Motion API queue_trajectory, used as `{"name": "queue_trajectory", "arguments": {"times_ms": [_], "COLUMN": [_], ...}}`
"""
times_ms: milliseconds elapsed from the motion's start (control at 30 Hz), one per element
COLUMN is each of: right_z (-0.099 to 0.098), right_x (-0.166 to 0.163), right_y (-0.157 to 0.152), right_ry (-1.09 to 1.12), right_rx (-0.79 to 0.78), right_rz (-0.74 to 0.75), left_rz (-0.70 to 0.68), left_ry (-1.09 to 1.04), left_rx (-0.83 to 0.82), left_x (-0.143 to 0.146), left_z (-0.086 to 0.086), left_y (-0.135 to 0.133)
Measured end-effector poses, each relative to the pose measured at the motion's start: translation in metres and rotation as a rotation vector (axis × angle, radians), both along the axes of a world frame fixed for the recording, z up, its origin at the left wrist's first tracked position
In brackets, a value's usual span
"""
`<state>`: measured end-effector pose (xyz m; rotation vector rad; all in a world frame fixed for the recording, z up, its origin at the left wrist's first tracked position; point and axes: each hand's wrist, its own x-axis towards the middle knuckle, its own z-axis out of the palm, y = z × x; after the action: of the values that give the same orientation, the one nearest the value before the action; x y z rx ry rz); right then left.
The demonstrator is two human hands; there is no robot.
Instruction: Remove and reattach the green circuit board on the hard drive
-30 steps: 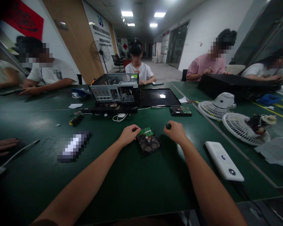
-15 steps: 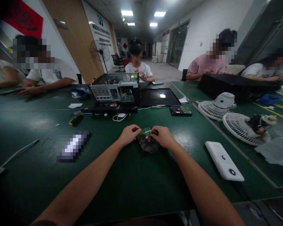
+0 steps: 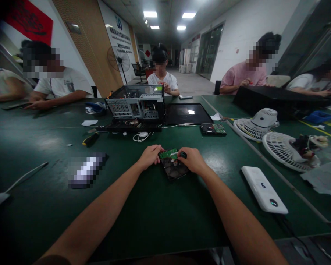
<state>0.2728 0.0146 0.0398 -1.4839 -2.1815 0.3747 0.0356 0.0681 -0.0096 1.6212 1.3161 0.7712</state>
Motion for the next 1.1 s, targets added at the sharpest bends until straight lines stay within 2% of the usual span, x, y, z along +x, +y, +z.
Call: {"name": "queue_trajectory", "arguments": {"times_ms": [200,500,700,900,1100], "right_z": [0.004,0.007,0.006,0.008,0.014], "right_x": [0.008,0.034,0.032,0.032,0.047], "right_y": [0.001,0.007,0.006,0.005,0.009], "right_ry": [0.016,0.034,0.040,-0.008,0.150], "right_rx": [-0.001,0.080,0.093,0.038,0.130], "right_rz": [-0.001,-0.223,-0.233,-0.112,-0.293], "left_rz": [0.001,0.003,-0.008,-0.002,-0.003], "left_ry": [0.002,0.020,0.016,0.017,0.006], "left_rx": [-0.009,-0.010,-0.001,0.000,-0.007], "left_x": [0.001,0.001,0.000,0.001,0.001], "left_z": [-0.002,0.000,0.003,0.002,0.005], "left_y": [0.001,0.000,-0.002,-0.002,-0.004]}}
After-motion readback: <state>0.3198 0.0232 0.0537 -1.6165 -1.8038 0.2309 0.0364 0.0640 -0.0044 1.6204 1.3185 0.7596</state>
